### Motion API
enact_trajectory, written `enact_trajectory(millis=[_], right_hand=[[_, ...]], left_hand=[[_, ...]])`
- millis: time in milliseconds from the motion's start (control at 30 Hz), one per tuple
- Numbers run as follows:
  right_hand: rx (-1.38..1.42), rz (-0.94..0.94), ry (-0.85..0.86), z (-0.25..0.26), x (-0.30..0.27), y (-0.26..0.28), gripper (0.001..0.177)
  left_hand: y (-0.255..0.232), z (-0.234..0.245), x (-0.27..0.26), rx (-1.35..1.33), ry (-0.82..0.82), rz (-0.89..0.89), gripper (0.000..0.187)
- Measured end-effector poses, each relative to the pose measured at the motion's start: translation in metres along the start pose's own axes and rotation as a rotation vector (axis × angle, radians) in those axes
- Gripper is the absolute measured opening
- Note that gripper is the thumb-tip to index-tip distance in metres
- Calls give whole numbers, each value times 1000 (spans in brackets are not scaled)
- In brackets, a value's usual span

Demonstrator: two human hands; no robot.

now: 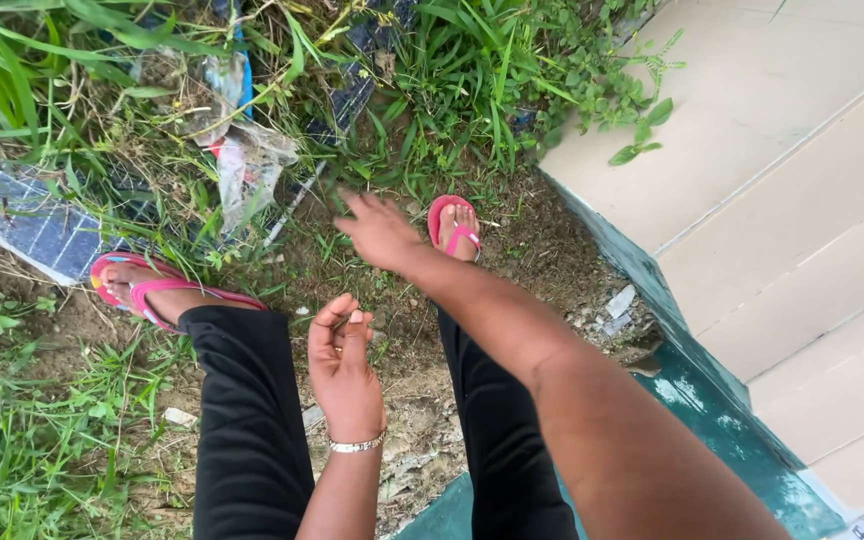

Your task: Pulling out weeds and grass from the ground in an outdoor area.

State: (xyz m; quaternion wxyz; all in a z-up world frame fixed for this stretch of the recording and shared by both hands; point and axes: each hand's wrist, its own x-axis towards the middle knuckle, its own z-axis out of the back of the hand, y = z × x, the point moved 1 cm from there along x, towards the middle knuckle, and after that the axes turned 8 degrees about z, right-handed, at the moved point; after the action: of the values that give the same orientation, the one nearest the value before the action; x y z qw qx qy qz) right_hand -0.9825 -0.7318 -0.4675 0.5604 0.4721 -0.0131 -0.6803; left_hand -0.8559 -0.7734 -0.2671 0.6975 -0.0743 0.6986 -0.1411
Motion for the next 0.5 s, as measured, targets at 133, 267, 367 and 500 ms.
enact_trajectory(millis=[133,267,367,500], right_hand=[[-42,-50,-18,-15,25,-3,64],[-412,-372,257,-10,41,-54,51],[-192,-728,106,-1,21,-131,36],[-224,-898,-67,30,-36,-182,30]], left_hand=[[10,-1,1,7,32,-2,25],[10,-7,-5,18,17,49,25],[14,-6,-7,7,14,61,25],[17,-6,-6,30,61,55,25]])
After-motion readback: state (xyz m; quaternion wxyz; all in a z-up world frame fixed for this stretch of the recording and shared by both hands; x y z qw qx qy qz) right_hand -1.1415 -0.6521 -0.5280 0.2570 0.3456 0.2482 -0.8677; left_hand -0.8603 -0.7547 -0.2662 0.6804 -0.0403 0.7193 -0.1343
